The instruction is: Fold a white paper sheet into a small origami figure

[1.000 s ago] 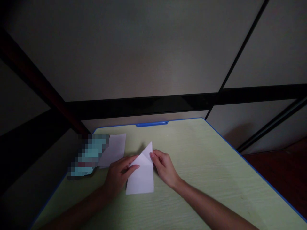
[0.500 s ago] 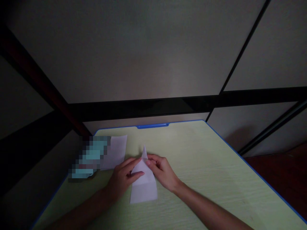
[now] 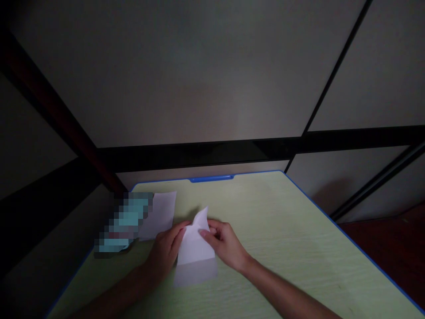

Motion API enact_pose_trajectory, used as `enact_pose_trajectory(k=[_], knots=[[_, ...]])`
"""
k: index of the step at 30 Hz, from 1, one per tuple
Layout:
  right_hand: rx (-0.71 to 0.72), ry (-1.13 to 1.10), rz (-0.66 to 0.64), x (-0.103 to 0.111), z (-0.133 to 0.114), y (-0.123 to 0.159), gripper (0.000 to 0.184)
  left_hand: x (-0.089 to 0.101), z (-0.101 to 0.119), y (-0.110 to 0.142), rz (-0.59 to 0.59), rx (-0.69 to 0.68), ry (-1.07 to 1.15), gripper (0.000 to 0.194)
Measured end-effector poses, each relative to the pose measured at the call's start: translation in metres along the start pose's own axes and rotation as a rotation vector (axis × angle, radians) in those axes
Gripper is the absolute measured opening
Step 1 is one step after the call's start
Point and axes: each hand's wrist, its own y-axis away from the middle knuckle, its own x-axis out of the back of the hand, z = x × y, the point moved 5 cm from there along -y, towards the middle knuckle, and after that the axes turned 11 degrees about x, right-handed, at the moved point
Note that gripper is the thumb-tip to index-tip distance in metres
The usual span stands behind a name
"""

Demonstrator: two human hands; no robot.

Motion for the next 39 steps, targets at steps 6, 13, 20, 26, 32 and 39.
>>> enact_pose_trajectory(k=[6,13,20,26,32,39], knots=[[-0.001,0.005,0.040,0.004,0.005,0.001,0.031,-0.010,-0.008,-0.006,-0.120,0.256,0.375,0.019],[-0.022,-0.025,0.017,0.004,0.008,-0.001,0.032,-0.015,-0.017,-0.008,-0.211,0.542,0.782,0.029],[-0.111,-0.117,-0.060,-0.002,0.000,-0.001,0.036,0.003,-0.025,-0.010,0.087,0.682,0.829,0.030],[0.039,-0.128,0.349,0.026,0.000,-0.007,0.046,0.019,-0.027,-0.009,0.236,0.680,0.706,0.026],[0.208,-0.160,0.700,0.061,-0.006,-0.006,0.035,-0.013,-0.005,0.005,-0.327,0.445,0.583,0.038],[0.227,0.001,0.563,0.055,-0.018,-0.007,0.037,-0.029,-0.007,-0.003,-0.492,0.512,1.085,0.033]])
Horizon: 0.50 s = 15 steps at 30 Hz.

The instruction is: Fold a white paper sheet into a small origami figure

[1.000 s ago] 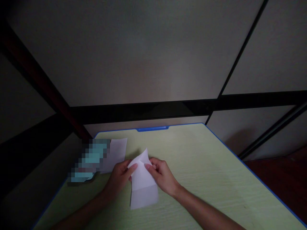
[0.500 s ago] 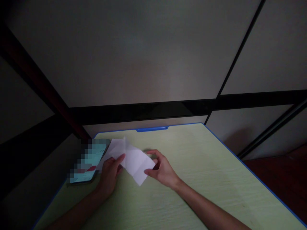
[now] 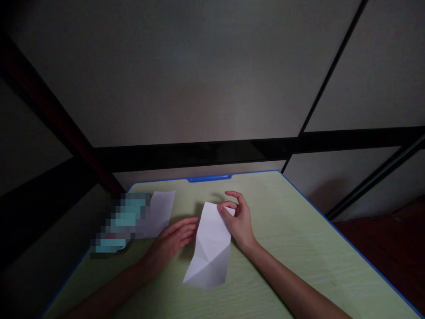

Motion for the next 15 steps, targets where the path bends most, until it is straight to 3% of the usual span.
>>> enact_pose_trajectory(k=[4,6,9,12,15], knots=[[0.047,0.101,-0.100,-0.012,-0.008,0.007,0.036,-0.005,0.002,0.002,0.055,0.076,-0.117,0.034],[0.078,0.113,-0.084,-0.015,-0.010,0.010,0.034,-0.012,0.003,0.006,0.044,0.038,-0.238,0.023],[0.096,0.083,-0.044,-0.016,-0.010,0.012,0.033,-0.011,0.002,0.011,0.157,-0.005,-0.309,0.017],[-0.028,-0.103,-0.089,-0.021,-0.003,0.011,0.025,-0.003,0.004,0.012,0.276,-0.030,-0.308,0.012],[-0.288,-0.380,-0.220,-0.029,0.008,0.013,0.032,0.006,0.007,0.010,0.315,-0.025,-0.264,0.012]])
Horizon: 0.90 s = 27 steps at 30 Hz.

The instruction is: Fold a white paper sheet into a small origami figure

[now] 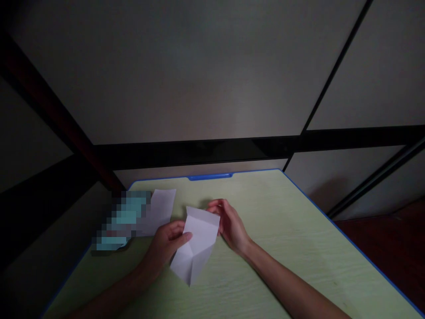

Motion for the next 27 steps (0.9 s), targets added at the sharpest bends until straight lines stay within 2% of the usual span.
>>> enact_pose_trajectory(k=[3,8,11,14,17,19,22,27], knots=[[-0.187,-0.158,-0.122,-0.003,0.009,0.002,0.028,0.005,0.003,-0.003,0.025,-0.009,0.017,0.014],[-0.261,-0.194,-0.303,-0.006,0.015,0.009,0.031,0.006,0.008,-0.002,0.068,-0.014,-0.015,0.014],[-0.264,-0.162,-0.375,-0.009,0.014,0.013,0.032,0.005,0.009,-0.001,0.060,-0.002,-0.042,0.016],[-0.205,-0.118,-0.429,-0.012,0.009,0.013,0.035,0.003,0.007,-0.002,0.007,0.014,-0.078,0.016],[-0.189,-0.069,-0.474,-0.013,0.010,0.013,0.058,0.002,0.005,-0.002,-0.036,0.027,-0.105,0.015],[-0.186,-0.046,-0.495,-0.013,0.012,0.014,0.066,0.001,0.003,-0.002,-0.056,0.032,-0.115,0.013],[-0.155,-0.032,-0.508,-0.015,0.015,0.015,0.061,0.000,0.002,0.000,-0.065,0.020,-0.122,0.011],[-0.171,0.038,-0.471,-0.019,0.015,0.016,0.041,0.000,0.004,0.001,-0.030,-0.018,-0.102,0.007]])
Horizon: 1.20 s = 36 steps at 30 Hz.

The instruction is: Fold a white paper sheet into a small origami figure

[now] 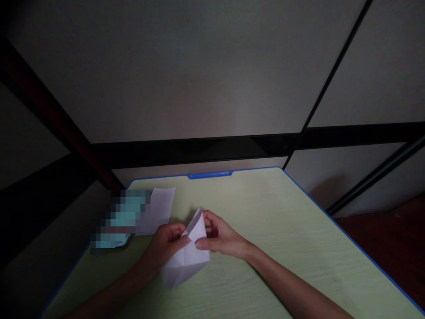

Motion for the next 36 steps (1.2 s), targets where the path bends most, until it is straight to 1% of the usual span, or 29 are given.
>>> enact_pose_trajectory(k=[3,8,10,14,18,20,23,24,27,29,32,36], knots=[[-0.061,0.029,-0.008,-0.003,0.000,-0.001,0.031,-0.002,0.002,0.001,-0.007,-0.013,-0.004,0.002],[-0.105,0.058,-0.015,-0.003,0.005,-0.001,0.024,-0.005,0.004,0.003,-0.035,-0.023,-0.027,0.003],[-0.105,0.092,0.006,-0.001,0.006,-0.001,0.021,-0.004,0.005,0.004,-0.022,-0.037,-0.044,0.006],[-0.120,0.151,0.046,0.001,0.007,-0.001,0.018,-0.001,0.007,0.003,0.033,-0.057,-0.062,0.019],[-0.122,0.192,0.081,0.002,0.005,-0.001,0.018,0.001,0.002,0.001,0.033,0.001,-0.002,0.027],[-0.121,0.206,0.101,0.003,0.005,-0.001,0.018,0.000,0.001,0.001,0.009,0.011,0.015,0.025],[-0.113,0.231,0.121,0.005,0.007,-0.001,0.017,-0.002,0.004,0.002,-0.050,-0.024,0.016,0.011],[-0.110,0.238,0.122,0.006,0.007,-0.001,0.016,-0.002,0.007,0.004,-0.046,-0.058,0.017,0.010],[-0.108,0.243,0.115,0.006,0.009,-0.001,0.017,0.003,0.015,0.008,0.035,-0.168,-0.006,0.019],[-0.106,0.239,0.108,0.006,0.010,-0.001,0.017,0.004,0.017,0.009,0.072,-0.210,-0.051,0.019],[-0.095,0.244,0.103,0.004,0.010,-0.001,0.017,0.004,0.019,0.010,0.091,-0.242,-0.106,0.017],[-0.100,0.251,0.100,0.003,0.010,-0.001,0.017,0.004,0.016,0.008,0.117,-0.218,-0.172,0.014]])
